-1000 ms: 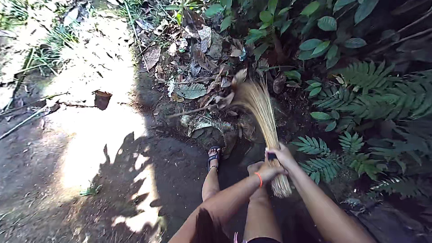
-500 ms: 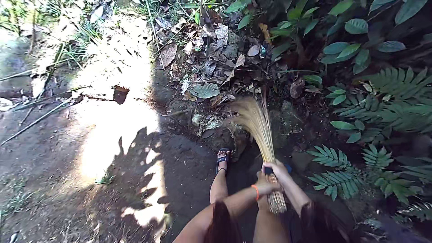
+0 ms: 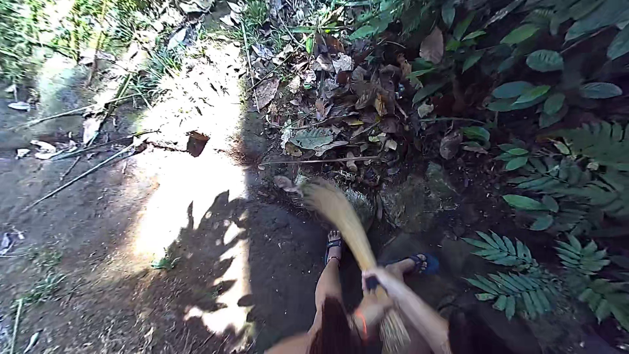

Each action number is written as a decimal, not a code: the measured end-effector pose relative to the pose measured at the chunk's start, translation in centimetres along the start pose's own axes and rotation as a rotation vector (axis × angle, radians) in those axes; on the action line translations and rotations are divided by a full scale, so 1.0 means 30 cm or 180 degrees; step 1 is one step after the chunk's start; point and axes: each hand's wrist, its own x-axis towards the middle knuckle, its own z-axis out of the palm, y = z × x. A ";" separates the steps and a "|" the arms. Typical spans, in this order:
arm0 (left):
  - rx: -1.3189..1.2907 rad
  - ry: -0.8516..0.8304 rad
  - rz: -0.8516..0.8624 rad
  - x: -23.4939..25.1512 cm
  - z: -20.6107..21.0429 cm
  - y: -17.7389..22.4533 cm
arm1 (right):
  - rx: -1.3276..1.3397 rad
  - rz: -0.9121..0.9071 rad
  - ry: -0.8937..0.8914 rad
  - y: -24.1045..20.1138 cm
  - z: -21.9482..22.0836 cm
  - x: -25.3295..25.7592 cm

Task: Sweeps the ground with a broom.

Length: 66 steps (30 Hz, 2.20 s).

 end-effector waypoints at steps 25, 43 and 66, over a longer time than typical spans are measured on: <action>-0.0674 0.0543 0.0032 0.326 -0.209 -0.371 | -0.0328 -0.0989 -0.0219 -0.226 0.174 0.129; -0.1006 0.0010 -0.0279 0.453 -0.679 -0.069 | -0.0752 -0.0663 -0.0011 -0.597 0.532 0.249; -0.1266 -0.0003 0.0285 0.109 -1.262 0.047 | -0.0445 -0.0709 -0.0060 -0.735 1.209 0.083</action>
